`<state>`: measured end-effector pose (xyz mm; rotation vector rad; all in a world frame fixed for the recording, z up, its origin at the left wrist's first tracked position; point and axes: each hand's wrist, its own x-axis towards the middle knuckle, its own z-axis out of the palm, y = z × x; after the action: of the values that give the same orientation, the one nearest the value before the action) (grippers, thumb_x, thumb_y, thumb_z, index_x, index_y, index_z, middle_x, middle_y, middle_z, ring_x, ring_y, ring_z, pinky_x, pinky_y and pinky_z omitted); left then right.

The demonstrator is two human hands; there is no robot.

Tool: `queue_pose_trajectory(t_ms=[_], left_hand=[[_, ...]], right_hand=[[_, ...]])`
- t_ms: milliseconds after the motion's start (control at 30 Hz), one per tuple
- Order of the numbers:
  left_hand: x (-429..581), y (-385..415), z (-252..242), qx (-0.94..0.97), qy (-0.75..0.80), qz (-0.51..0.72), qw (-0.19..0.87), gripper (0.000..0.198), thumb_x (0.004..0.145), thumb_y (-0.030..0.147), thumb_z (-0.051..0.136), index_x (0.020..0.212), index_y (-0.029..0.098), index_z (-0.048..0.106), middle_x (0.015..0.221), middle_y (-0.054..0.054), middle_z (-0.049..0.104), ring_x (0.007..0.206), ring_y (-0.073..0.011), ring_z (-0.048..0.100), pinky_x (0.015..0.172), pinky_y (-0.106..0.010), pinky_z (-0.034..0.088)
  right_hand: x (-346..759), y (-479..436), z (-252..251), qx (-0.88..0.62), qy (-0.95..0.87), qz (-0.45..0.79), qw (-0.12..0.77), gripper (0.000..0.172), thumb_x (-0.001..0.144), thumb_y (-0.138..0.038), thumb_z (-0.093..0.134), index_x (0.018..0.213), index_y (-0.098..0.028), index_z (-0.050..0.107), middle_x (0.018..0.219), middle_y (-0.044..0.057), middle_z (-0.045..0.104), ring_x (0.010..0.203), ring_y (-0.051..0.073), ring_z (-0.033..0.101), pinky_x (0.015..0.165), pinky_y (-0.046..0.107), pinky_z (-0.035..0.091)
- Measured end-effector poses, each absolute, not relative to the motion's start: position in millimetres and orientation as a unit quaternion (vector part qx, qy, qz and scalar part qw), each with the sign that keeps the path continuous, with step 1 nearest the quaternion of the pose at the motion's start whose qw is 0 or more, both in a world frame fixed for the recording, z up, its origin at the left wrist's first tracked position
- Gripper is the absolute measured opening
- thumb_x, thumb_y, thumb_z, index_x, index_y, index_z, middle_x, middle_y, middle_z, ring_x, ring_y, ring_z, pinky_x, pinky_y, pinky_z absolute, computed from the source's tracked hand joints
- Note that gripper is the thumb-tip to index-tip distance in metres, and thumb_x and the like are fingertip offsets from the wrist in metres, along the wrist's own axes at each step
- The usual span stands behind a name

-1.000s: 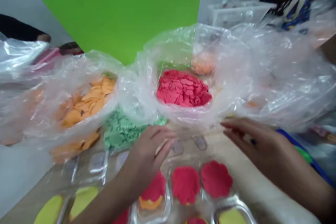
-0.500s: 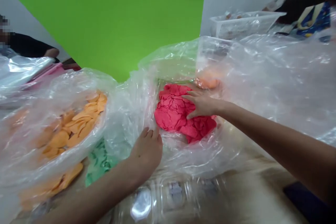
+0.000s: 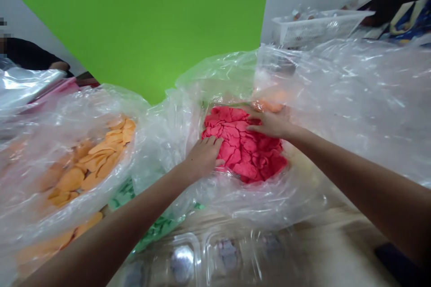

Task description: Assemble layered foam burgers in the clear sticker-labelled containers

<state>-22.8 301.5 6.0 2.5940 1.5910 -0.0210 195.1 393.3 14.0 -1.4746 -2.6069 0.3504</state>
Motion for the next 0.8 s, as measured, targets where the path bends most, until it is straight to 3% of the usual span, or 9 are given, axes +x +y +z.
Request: queue_pose_trajectory(t_ms=[133,300,400,533,667,800], left_hand=[[-24.4,302.5,6.0,0.852,0.519,0.019,0.063,0.050,0.077,0.032,0.054,0.120,0.009,0.044,0.107,-0.015,0.053,0.099,-0.0270,0.049,0.085,-0.039,0.039],[-30.0,317.0,7.2,0.828,0.549,0.083,0.078,0.034,0.085,0.035,0.039,0.109,0.013,0.052,0.105,-0.010,0.054,0.097,-0.0212,0.051,0.086,-0.034,0.041],[-26.7,334.5,12.5,0.814,0.563,0.115,0.079,0.035,0.088,0.033,0.031,0.108,0.012,0.051,0.107,-0.011,0.052,0.098,-0.0204,0.050,0.087,-0.033,0.040],[-7.4,358.0,15.3,0.832,0.537,0.103,0.095,0.039,0.081,0.039,0.046,0.112,0.015,0.050,0.116,-0.010,0.050,0.109,-0.0242,0.044,0.092,-0.036,0.036],[9.4,373.3,10.1,0.840,0.525,0.063,0.120,0.057,0.068,0.043,0.062,0.113,0.011,0.050,0.113,-0.015,0.054,0.108,-0.0301,0.046,0.088,-0.039,0.038],[5.6,382.0,7.5,0.844,0.516,0.061,0.131,0.048,0.073,0.040,0.059,0.112,0.013,0.052,0.113,-0.014,0.055,0.106,-0.0281,0.048,0.088,-0.036,0.038]], right_hand=[[184.6,391.6,15.2,-0.461,-0.878,0.117,0.052,0.049,0.068,-0.055,0.057,0.096,-0.015,0.063,0.103,0.013,0.060,0.092,0.029,0.055,0.075,0.033,0.042],[184.3,398.2,16.9,-0.470,-0.870,0.145,0.041,0.039,0.083,-0.046,0.040,0.080,-0.017,0.066,0.073,0.007,0.065,0.067,0.019,0.059,0.061,0.028,0.043],[186.2,399.8,16.1,-0.472,-0.867,0.151,0.050,0.039,0.083,-0.047,0.040,0.084,-0.018,0.066,0.076,0.006,0.065,0.070,0.019,0.059,0.063,0.028,0.043],[182.3,399.0,15.6,-0.456,-0.875,0.150,0.063,0.046,0.068,-0.052,0.059,0.096,-0.016,0.064,0.094,0.010,0.064,0.085,0.026,0.057,0.071,0.033,0.043],[184.9,405.7,17.9,-0.443,-0.876,0.181,0.058,0.035,0.079,-0.045,0.049,0.095,-0.019,0.065,0.087,0.005,0.067,0.079,0.021,0.059,0.070,0.031,0.045],[197.5,413.7,17.2,-0.435,-0.876,0.202,0.054,0.034,0.076,-0.041,0.054,0.100,-0.020,0.064,0.095,0.003,0.067,0.084,0.021,0.060,0.074,0.029,0.045]])
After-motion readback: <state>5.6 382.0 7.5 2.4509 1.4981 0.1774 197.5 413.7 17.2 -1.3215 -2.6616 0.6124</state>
